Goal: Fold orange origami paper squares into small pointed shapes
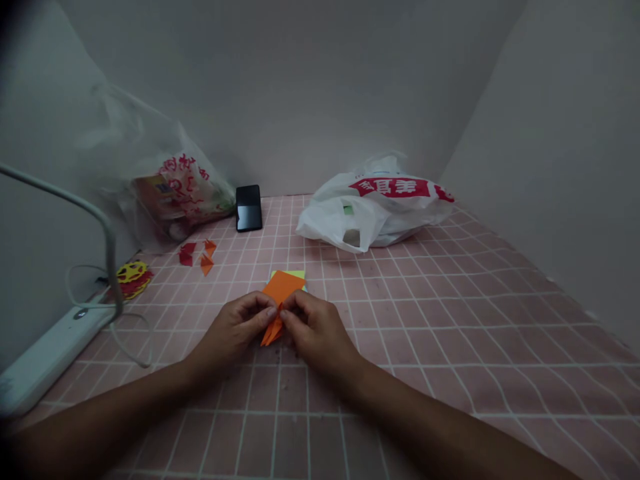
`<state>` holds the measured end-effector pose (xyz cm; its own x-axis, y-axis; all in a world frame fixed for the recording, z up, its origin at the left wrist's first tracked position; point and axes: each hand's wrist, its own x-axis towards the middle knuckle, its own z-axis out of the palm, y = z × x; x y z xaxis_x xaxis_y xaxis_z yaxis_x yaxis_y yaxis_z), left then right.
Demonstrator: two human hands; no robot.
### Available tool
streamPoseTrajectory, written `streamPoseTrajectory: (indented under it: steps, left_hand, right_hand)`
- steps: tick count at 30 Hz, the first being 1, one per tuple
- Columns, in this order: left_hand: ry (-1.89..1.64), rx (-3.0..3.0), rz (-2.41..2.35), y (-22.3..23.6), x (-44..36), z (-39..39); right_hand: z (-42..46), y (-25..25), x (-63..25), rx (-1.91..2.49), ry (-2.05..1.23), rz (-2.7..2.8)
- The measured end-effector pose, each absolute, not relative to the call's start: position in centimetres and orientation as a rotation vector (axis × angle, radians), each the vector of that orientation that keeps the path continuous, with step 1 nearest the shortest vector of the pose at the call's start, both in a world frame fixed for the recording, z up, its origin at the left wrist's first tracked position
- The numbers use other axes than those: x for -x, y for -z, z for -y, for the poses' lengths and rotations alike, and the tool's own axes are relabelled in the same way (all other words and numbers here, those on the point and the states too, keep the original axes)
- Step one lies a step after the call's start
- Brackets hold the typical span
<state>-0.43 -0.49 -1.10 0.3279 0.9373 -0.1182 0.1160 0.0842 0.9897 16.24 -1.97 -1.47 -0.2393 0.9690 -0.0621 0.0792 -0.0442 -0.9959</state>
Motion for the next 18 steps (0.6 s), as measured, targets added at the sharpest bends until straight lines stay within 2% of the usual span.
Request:
streamPoseTrajectory:
  steps: [18]
  left_hand:
    - [-0.861,-1.273,-1.029,1.35,0.41,0.38]
  right_hand:
    - [1.87,1.81,-16.44,1.126,-1.385,1.434]
